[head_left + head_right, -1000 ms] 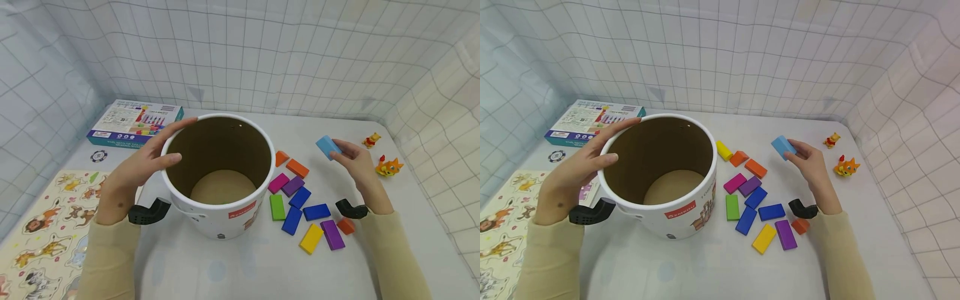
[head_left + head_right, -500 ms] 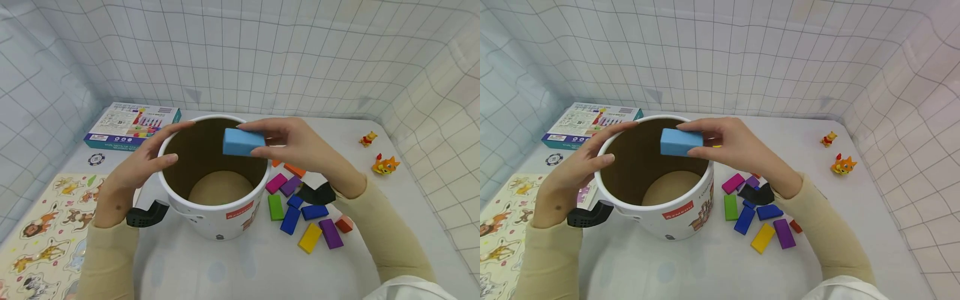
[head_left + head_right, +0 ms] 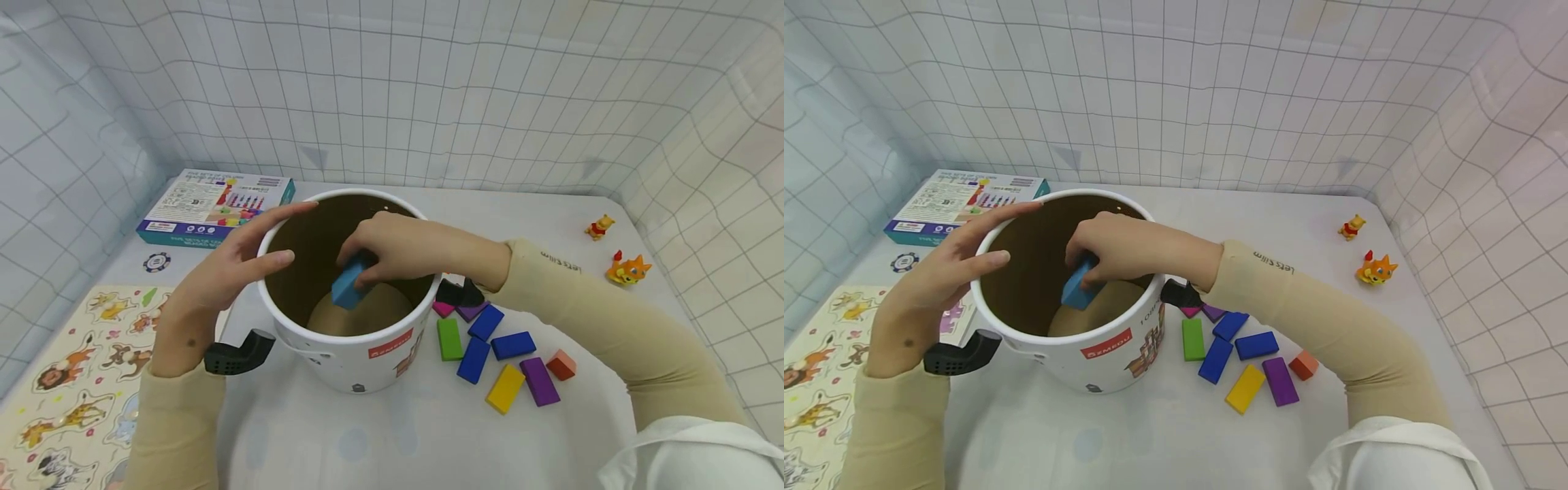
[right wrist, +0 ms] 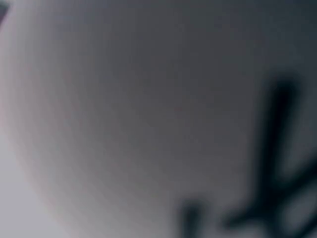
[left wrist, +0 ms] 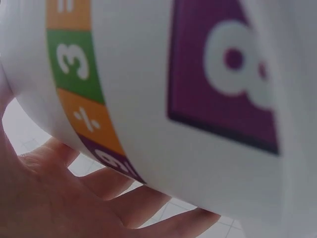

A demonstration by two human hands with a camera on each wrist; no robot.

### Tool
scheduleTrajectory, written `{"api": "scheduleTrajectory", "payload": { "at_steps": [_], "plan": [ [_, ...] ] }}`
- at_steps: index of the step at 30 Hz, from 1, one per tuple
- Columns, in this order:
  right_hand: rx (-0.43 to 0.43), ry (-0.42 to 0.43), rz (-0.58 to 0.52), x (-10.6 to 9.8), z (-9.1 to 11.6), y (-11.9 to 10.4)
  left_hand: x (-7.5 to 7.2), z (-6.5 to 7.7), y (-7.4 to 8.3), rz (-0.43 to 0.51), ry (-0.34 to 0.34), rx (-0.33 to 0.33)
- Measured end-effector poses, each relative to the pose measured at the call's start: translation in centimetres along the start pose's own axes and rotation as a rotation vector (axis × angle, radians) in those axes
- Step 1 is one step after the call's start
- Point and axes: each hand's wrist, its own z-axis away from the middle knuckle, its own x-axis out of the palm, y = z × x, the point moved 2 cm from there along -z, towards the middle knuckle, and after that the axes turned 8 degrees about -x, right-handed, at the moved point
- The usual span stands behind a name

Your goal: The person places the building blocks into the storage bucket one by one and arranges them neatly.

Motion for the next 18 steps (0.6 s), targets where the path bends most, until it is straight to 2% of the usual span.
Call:
{"api": "scheduleTrajectory", "payload": {
  "at_steps": [2, 4, 8, 11, 14, 16, 18],
  "plan": [
    [-0.008, 0.023, 0.004, 0.2, 0.1, 0.0, 0.1, 0.0, 0.0, -0.023, 0.003, -0.01],
    [-0.04, 0.103, -0.036, 0.1, 0.5, 0.0, 0.2, 0.1, 0.1, -0.054, 0.003, -0.022],
    [-0.191, 0.37, -0.185, -0.3, 2.5, 0.0, 0.3, 0.0, 0.2, -0.08, -0.002, -0.031],
    [-0.243, 0.584, -0.336, -0.6, 5.5, 0.1, 0.3, 0.0, 0.1, -0.069, -0.011, -0.027],
    [-0.175, 0.797, -0.543, -0.2, 9.1, 1.4, 0.2, -0.1, 0.0, -0.046, -0.018, -0.028],
    [-0.079, 0.925, -0.651, 0.7, 11.1, 3.2, 0.1, -0.1, 0.0, -0.04, -0.015, -0.022],
    [0.056, 1.004, -0.679, 2.3, 12.6, 5.9, 0.0, -0.1, 0.0, -0.034, -0.013, -0.019]
  ]
}}
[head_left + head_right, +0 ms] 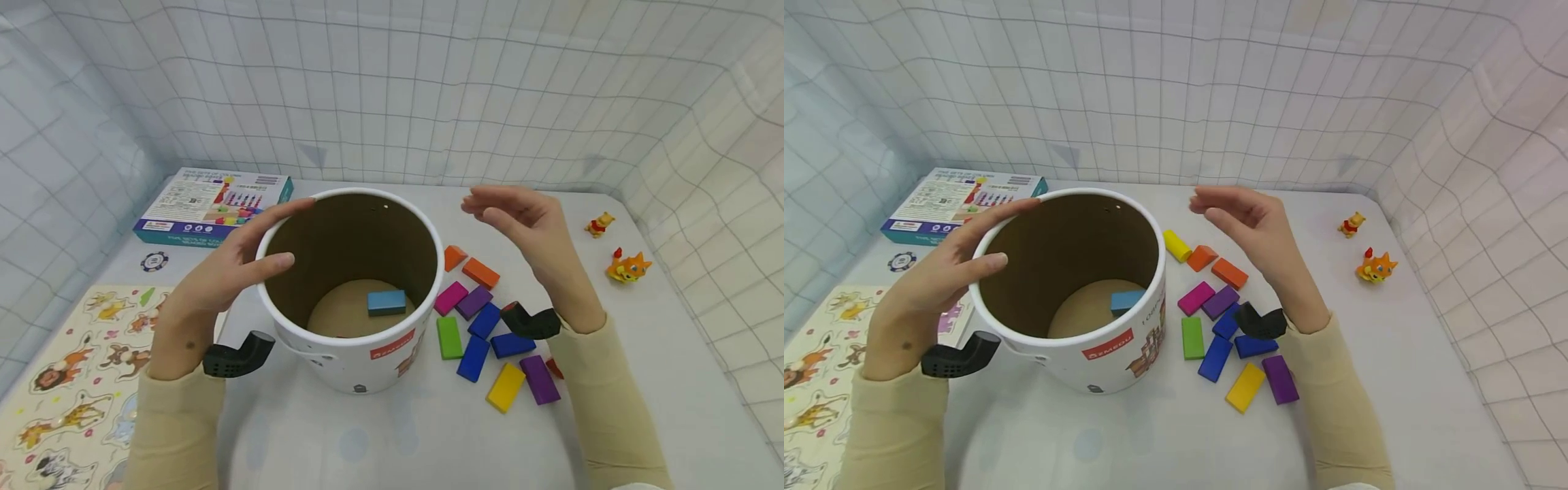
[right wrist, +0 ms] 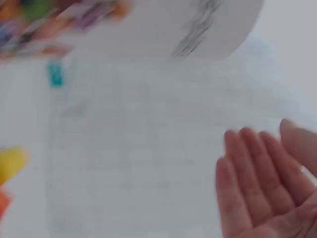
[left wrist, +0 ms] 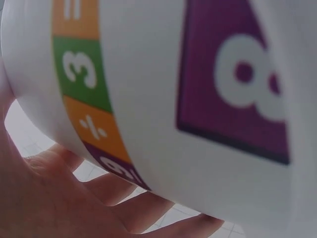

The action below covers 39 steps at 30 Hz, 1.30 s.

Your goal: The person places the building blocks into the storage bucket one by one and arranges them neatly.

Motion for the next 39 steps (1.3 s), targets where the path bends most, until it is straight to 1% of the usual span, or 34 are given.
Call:
{"api": "scheduleTrajectory", "payload": {
  "at_steps": [1, 3, 5, 7, 8, 10, 13, 16, 19, 20, 22, 25, 26, 29, 31, 36, 39],
  "plan": [
    [0.057, 0.038, 0.033, -0.8, 0.6, 1.5, 0.0, 0.0, 0.0, -0.002, 0.004, 0.0],
    [0.176, 0.06, 0.116, -1.9, 1.6, 4.7, 0.1, 0.0, 0.1, -0.011, 0.019, -0.009],
    [0.309, 0.033, 0.196, -2.4, 2.5, 7.5, 0.2, 0.0, 0.2, -0.024, 0.038, -0.026],
    [0.405, -0.014, 0.238, -2.4, 2.9, 9.6, 0.3, 0.0, 0.3, -0.032, 0.053, -0.044],
    [0.438, -0.038, 0.249, -2.2, 2.9, 10.2, 0.3, 0.0, 0.3, -0.035, 0.056, -0.05],
    [0.473, -0.092, 0.267, -1.5, 2.5, 11.1, 0.3, 0.0, 0.4, -0.039, 0.058, -0.054],
    [0.5, -0.142, 0.256, 0.2, 1.3, 11.0, 0.1, 0.1, 0.4, -0.039, 0.048, -0.066],
    [0.539, -0.183, 0.29, 1.1, 0.9, 12.6, 0.2, 0.1, 0.3, -0.04, 0.054, -0.085],
    [0.579, -0.238, 0.369, 1.1, 1.2, 14.8, 0.2, 0.0, 0.2, -0.049, 0.065, -0.105],
    [0.576, -0.262, 0.395, 1.0, 1.4, 15.4, 0.3, 0.0, 0.3, -0.048, 0.065, -0.103],
    [0.562, -0.312, 0.418, 1.0, 1.7, 15.6, 0.3, 0.0, 0.3, -0.053, 0.068, -0.101],
    [0.503, -0.37, 0.436, 0.9, 2.0, 15.5, 0.2, 0.1, 0.4, -0.05, 0.073, -0.096],
    [0.487, -0.377, 0.439, 0.8, 2.1, 15.5, 0.2, 0.1, 0.4, -0.046, 0.075, -0.094],
    [0.47, -0.372, 0.465, 0.4, 2.3, 15.5, 0.1, 0.2, 0.5, -0.033, 0.077, -0.095],
    [0.487, -0.345, 0.473, 0.1, 2.4, 15.6, 0.2, 0.2, 0.5, -0.025, 0.077, -0.096],
    [0.553, -0.259, 0.435, -0.8, 3.1, 15.7, 0.2, 0.2, 0.4, -0.016, 0.076, -0.091],
    [0.567, -0.222, 0.4, -1.3, 3.5, 15.7, 0.2, 0.1, 0.4, -0.018, 0.074, -0.091]
  ]
}}
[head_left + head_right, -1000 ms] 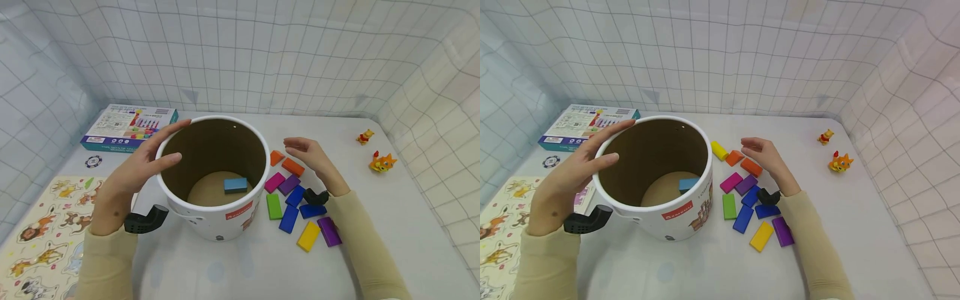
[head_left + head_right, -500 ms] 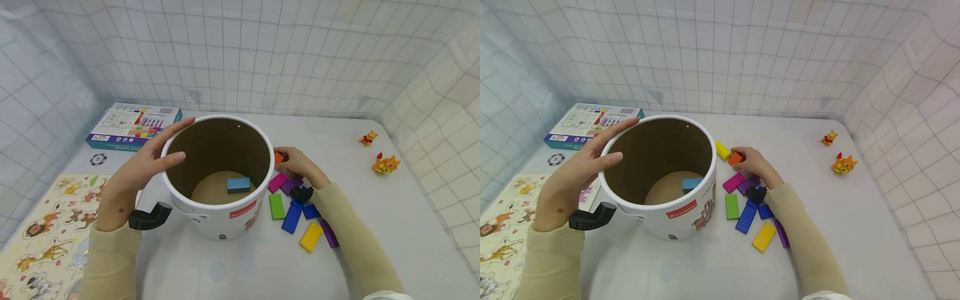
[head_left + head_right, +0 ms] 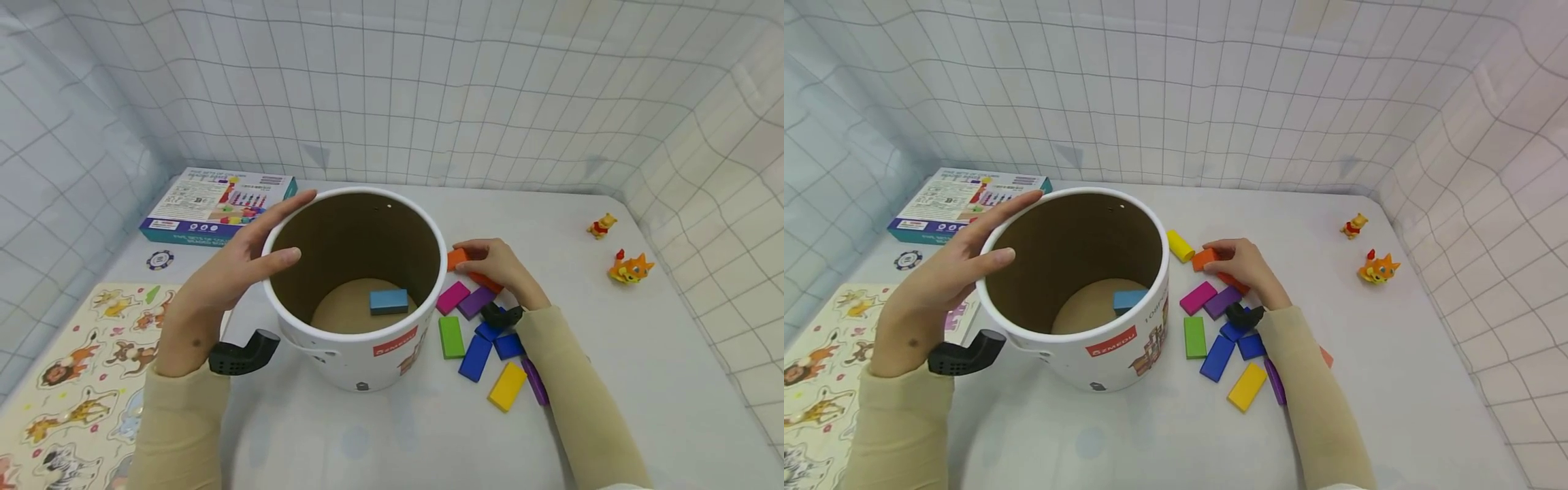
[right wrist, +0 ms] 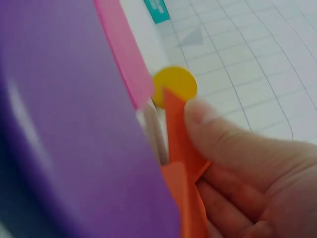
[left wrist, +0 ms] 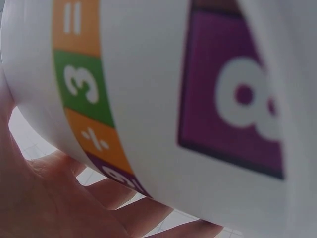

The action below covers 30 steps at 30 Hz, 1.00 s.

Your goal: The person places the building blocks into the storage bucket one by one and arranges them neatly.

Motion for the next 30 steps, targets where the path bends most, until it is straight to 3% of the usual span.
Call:
{"api": "scheduleTrajectory", "payload": {
  "at_steps": [4, 7, 10, 15, 18, 22, 26, 30],
  "plan": [
    [-0.006, 0.054, -0.105, -0.9, 0.7, -0.4, 0.1, -0.1, -0.1, -0.007, 0.0, -0.011],
    [-0.059, 0.106, -0.238, -2.1, 1.6, -2.3, 0.1, -0.1, -0.2, -0.011, 0.004, -0.018],
    [-0.184, 0.123, -0.38, -3.4, 2.9, -5.8, 0.1, -0.1, -0.2, -0.016, 0.012, -0.02],
    [-0.425, 0.054, -0.543, -4.6, 4.6, -13.3, 0.0, 0.0, -0.1, -0.011, 0.022, -0.016],
    [-0.492, -0.007, -0.519, -4.4, 5.2, -17.1, -0.1, 0.0, -0.1, -0.003, 0.016, -0.01],
    [-0.579, -0.1, -0.355, -3.1, 5.2, -20.2, -0.1, 0.0, -0.1, -0.004, 0.013, -0.009],
    [-0.651, -0.141, -0.234, -1.8, 4.9, -21.2, 0.0, 0.0, -0.1, -0.005, 0.016, -0.009],
    [-0.652, -0.079, -0.285, -1.7, 5.2, -20.5, 0.0, -0.1, -0.1, -0.005, 0.015, -0.008]
  ]
}}
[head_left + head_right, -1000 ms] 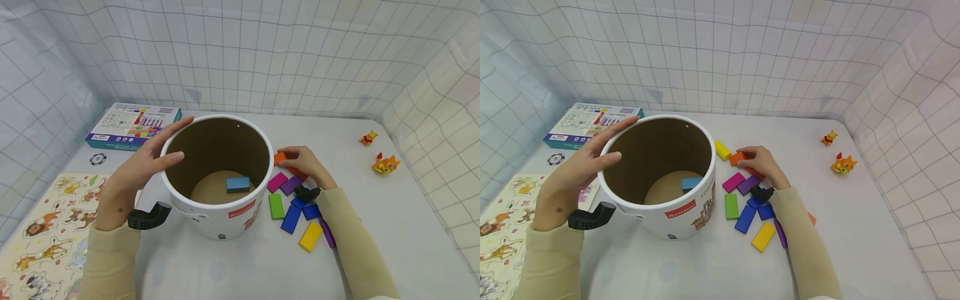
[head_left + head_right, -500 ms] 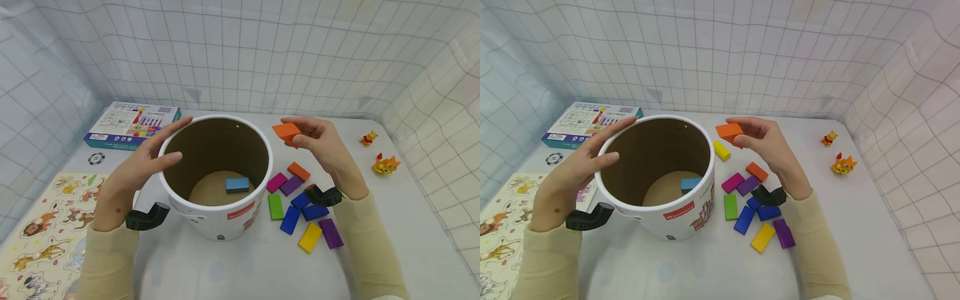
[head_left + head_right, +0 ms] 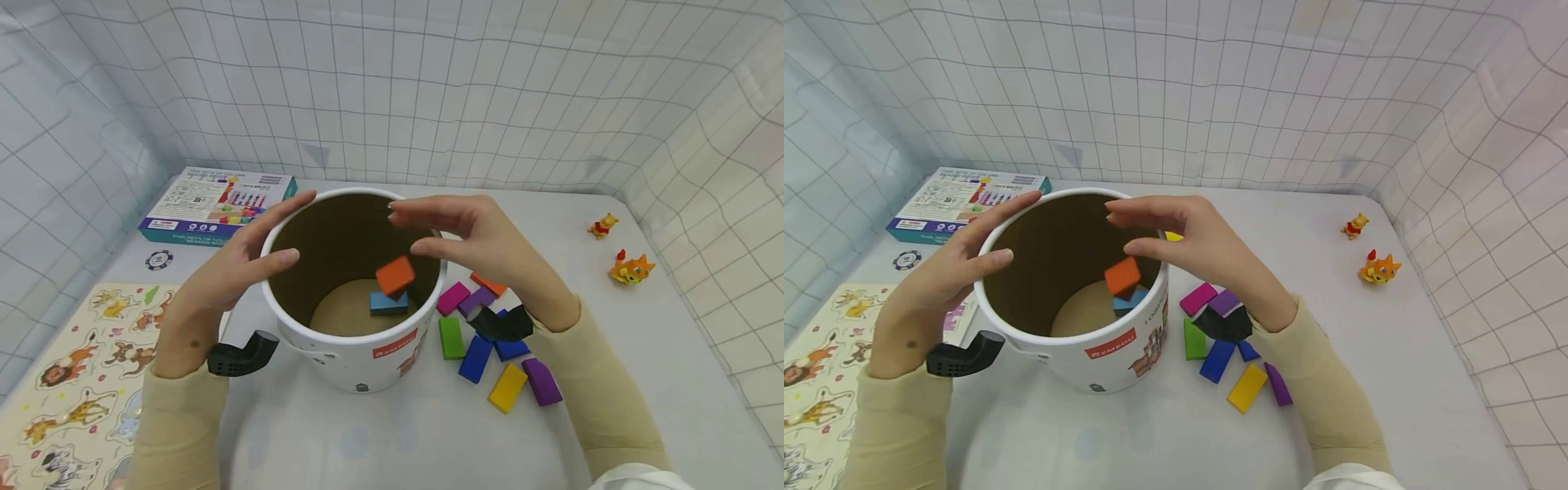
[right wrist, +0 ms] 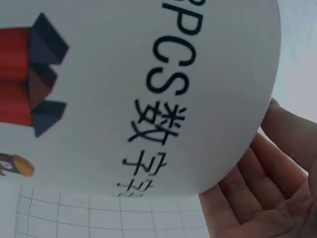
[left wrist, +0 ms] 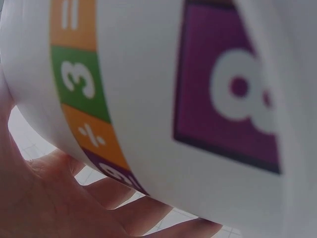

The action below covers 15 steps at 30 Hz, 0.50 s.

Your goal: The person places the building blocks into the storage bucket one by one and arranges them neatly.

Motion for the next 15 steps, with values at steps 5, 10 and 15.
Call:
{"api": "scheduleTrajectory", "payload": {
  "at_steps": [5, 10, 15],
  "plan": [
    [0.102, 0.297, -0.069, -1.5, 2.4, 1.7, 0.1, -0.1, 0.0, 0.001, -0.003, -0.002],
    [0.246, 0.528, -0.119, -2.4, 5.4, 8.2, 0.0, -0.1, 0.0, 0.001, -0.005, -0.001],
    [0.52, 0.607, -0.089, -1.4, 7.4, 14.5, 0.0, 0.0, -0.1, 0.012, -0.009, -0.007]
  ]
}}
